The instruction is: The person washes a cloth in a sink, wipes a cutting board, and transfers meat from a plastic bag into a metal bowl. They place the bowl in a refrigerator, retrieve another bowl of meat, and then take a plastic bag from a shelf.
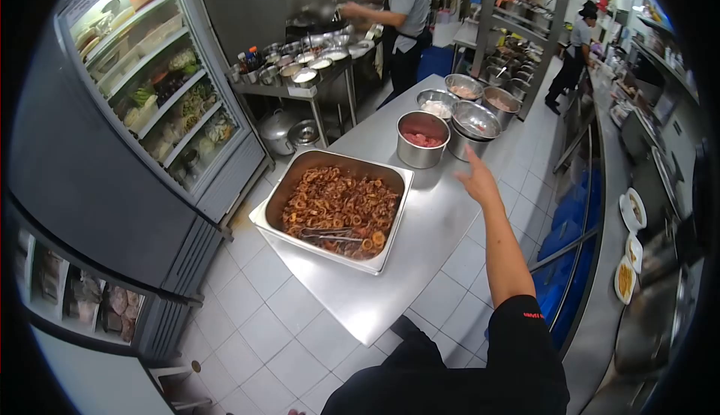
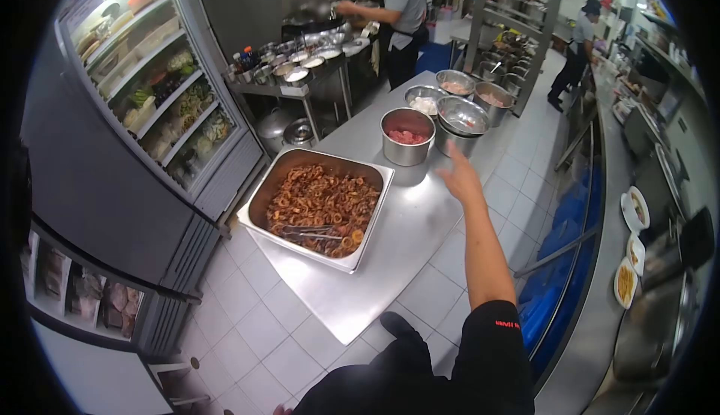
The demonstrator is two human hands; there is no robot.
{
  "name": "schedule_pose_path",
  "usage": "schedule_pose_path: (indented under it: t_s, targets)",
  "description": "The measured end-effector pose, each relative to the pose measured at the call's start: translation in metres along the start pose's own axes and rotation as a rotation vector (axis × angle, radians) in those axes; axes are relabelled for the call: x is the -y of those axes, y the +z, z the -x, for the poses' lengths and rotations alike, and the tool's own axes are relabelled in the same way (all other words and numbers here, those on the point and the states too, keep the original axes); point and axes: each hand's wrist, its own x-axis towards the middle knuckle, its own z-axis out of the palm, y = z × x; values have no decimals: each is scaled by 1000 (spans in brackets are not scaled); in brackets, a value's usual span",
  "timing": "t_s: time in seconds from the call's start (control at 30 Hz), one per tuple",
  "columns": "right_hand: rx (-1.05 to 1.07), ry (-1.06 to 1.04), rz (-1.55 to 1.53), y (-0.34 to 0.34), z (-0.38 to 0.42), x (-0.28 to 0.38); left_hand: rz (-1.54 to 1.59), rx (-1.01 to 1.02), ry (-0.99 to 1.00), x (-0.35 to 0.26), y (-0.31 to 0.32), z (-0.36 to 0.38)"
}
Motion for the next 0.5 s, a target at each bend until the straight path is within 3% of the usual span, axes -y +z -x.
schedule_pose_path:
  t_s: [0.13,0.23,0.27,0.37,0.47,0.5]
  targets:
    - [73,-42,-34,49,-62,-12,-510,362,51,-85,112,57]
    - [98,0,-122,67,-74,-15,-338,209,20,-80,123,41]
    - [-2,-56,-151,75,-70,-16,-298,142,73,-74,121,41]
    - [-207,-328,-141,91,-57,-29,-320,12,-27,-66,113,38]
    - [-135,-127,-150,90,-39,-32,-320,-112,-141,-56,127,45]
    - [-152,-213,-132,94,-41,-55,-292,-178,-183,-47,132,46]
